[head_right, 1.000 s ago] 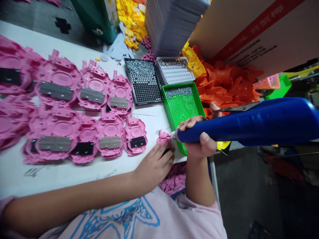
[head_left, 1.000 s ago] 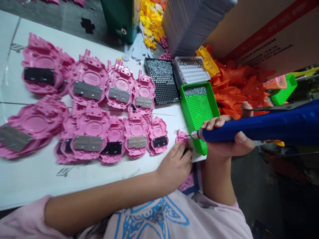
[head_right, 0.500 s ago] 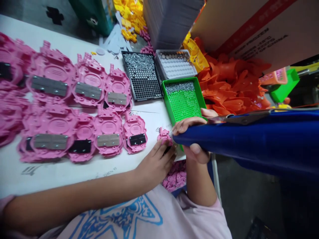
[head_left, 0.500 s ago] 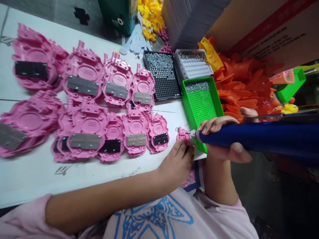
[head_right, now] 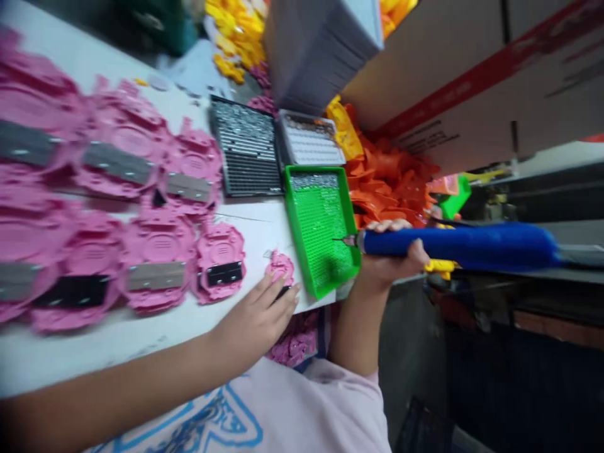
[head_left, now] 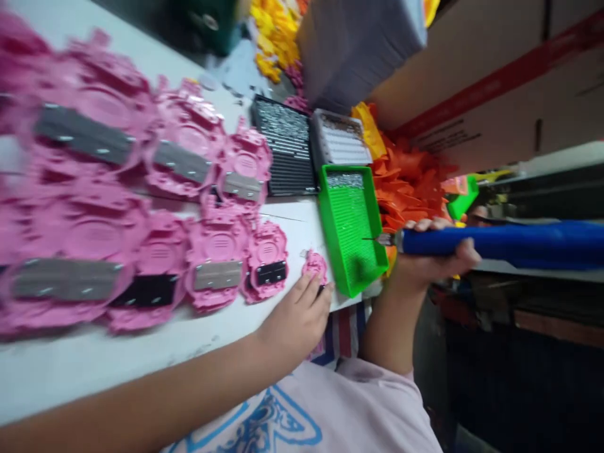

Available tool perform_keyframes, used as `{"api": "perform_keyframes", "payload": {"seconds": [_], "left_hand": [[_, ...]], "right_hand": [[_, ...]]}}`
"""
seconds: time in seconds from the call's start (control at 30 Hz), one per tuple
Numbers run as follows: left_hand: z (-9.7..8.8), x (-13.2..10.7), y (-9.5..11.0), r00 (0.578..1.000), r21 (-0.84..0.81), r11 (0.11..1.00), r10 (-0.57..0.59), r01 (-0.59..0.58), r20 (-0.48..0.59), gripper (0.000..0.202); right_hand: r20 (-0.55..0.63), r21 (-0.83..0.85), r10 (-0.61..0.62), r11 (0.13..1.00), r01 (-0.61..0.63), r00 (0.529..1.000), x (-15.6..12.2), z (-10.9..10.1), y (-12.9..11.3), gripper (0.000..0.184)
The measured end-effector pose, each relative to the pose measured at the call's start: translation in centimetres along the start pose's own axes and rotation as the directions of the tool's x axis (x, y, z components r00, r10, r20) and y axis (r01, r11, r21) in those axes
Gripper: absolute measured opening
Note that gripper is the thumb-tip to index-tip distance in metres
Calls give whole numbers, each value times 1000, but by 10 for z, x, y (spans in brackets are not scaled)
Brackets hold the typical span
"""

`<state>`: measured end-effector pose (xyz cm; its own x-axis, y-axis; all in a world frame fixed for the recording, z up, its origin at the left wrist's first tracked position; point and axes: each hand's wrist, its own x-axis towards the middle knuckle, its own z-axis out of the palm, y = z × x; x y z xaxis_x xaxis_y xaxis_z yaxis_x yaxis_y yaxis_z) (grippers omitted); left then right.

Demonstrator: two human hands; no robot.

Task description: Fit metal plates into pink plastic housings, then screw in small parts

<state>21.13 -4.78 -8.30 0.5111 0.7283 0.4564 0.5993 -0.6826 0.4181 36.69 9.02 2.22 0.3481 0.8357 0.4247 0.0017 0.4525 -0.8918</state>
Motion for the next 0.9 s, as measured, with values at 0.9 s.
{"api": "perform_keyframes", "payload": {"seconds": [0.9], "left_hand": [[-7,2,0,994,45,999,-8,3,109,35]], "right_hand": [[-75,-48,62,997,-66,995,26,-4,41,24]]}}
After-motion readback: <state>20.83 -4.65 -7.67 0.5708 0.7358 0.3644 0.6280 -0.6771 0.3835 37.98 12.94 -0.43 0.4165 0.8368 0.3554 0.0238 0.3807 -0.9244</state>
